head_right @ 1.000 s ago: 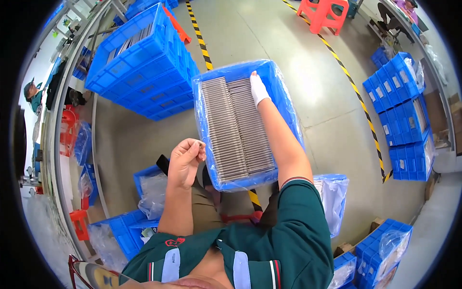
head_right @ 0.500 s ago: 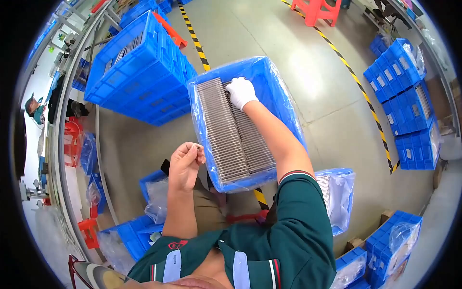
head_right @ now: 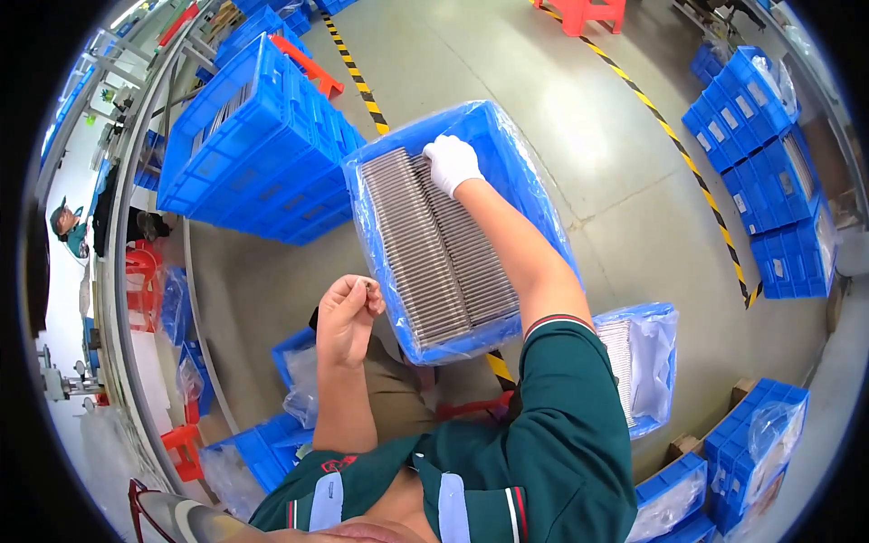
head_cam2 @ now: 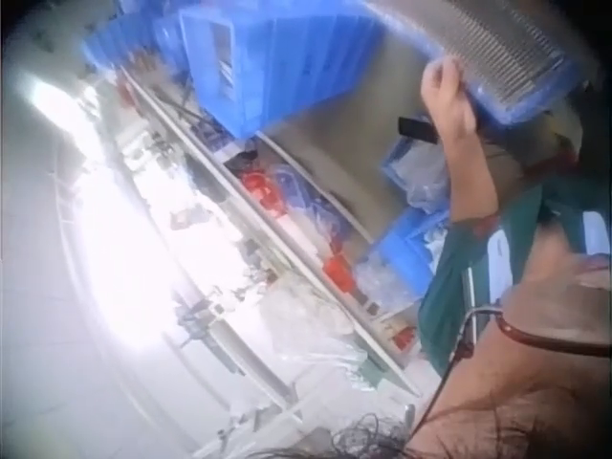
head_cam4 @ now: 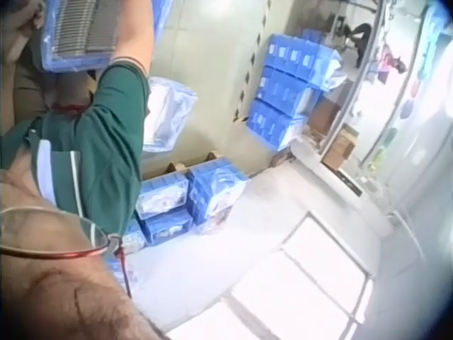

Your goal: The person arranges small metal rods by hand, taking them from a blue crate and placing them into organized rows.

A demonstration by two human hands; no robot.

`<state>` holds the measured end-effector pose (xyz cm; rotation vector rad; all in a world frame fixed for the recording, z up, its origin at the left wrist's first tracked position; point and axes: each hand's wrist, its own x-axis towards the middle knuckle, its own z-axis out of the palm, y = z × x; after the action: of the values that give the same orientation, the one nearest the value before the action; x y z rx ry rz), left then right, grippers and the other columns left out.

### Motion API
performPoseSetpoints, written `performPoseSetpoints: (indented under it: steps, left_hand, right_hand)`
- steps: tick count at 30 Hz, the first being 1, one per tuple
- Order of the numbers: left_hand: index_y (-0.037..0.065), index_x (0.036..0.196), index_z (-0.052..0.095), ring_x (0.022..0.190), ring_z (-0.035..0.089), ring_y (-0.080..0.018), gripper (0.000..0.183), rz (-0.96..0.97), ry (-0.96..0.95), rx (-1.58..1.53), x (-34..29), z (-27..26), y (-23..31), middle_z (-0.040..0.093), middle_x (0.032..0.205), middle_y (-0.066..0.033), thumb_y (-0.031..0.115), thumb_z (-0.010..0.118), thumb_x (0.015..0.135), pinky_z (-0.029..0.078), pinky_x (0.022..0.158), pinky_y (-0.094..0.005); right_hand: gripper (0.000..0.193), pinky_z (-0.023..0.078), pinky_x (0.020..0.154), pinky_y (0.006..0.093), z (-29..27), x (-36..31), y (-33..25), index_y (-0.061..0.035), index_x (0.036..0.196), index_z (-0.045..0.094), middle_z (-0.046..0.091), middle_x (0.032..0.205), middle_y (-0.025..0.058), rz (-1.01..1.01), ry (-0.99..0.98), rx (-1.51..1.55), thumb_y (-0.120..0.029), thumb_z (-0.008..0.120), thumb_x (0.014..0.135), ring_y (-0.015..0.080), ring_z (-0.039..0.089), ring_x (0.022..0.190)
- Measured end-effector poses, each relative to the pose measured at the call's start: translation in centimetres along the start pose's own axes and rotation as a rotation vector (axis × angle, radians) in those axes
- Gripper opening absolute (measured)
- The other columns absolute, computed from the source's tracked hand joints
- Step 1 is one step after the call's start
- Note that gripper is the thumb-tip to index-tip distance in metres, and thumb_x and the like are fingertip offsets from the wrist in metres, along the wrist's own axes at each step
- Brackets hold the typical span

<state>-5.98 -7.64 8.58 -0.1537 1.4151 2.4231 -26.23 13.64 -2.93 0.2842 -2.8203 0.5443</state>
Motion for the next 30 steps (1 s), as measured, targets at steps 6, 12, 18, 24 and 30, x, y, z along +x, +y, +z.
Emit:
performPoseSetpoints:
  steps: [6,12,18,24,30]
  left_hand:
    - [-0.001,0.085,0.058,0.067,0.050,-0.0094,0.012,-0.004,0.008,-0.017,0.1,0.1,-0.1,0.059,0.077,-0.0043,0.012,0.057,0.085,0.040,0.063,-0.0226]
    - [0.000,0.085,0.059,0.067,0.050,-0.0095,0.012,-0.005,0.002,-0.018,0.1,0.1,-0.2,0.059,0.078,-0.0044,0.011,0.057,0.085,0.040,0.062,-0.0227]
    - [-0.001,0.085,0.056,0.067,0.047,-0.0125,0.014,0.005,0.011,0.014,0.1,0.2,-0.2,0.054,0.075,-0.0060,0.013,0.055,0.086,0.039,0.061,-0.0254]
    - [-0.001,0.085,0.056,0.066,0.047,-0.0120,0.014,0.004,0.023,0.009,0.1,0.6,-0.2,0.054,0.075,-0.0058,0.013,0.055,0.086,0.039,0.062,-0.0252]
    - [0.000,0.086,0.059,0.067,0.050,-0.0085,0.013,0.002,0.012,-0.021,-0.1,-0.1,0.0,0.059,0.077,-0.0034,0.013,0.057,0.085,0.040,0.064,-0.0219]
  right_hand:
    - [0.024,0.043,0.073,0.0371,0.4,0.4,-0.3,-0.0205,0.091,0.067,0.059,0.090,0.0058,-0.100,-0.029,-0.086,-0.015,0.052,0.074,0.0241,0.054,0.089]
    - [0.024,0.044,0.072,0.0374,0.3,0.5,-1.3,-0.0211,0.091,0.068,0.059,0.090,0.0060,-0.041,-0.066,-0.104,-0.015,0.052,0.075,0.0237,0.055,0.089]
    - [0.024,0.046,0.071,0.0369,0.0,0.6,-1.5,-0.0215,0.090,0.068,0.060,0.091,0.0078,0.071,-0.108,-0.128,-0.015,0.052,0.074,0.0244,0.056,0.089]
    - [0.026,0.046,0.073,0.0364,0.5,0.4,-0.6,-0.0225,0.093,0.068,0.060,0.091,0.0074,-0.012,-0.091,-0.095,-0.015,0.053,0.073,0.0244,0.056,0.090]
    - [0.025,0.048,0.074,0.0382,0.7,0.7,-0.8,-0.0203,0.090,0.068,0.062,0.089,0.0086,0.031,0.071,-0.006,-0.014,0.052,0.073,0.0267,0.058,0.086]
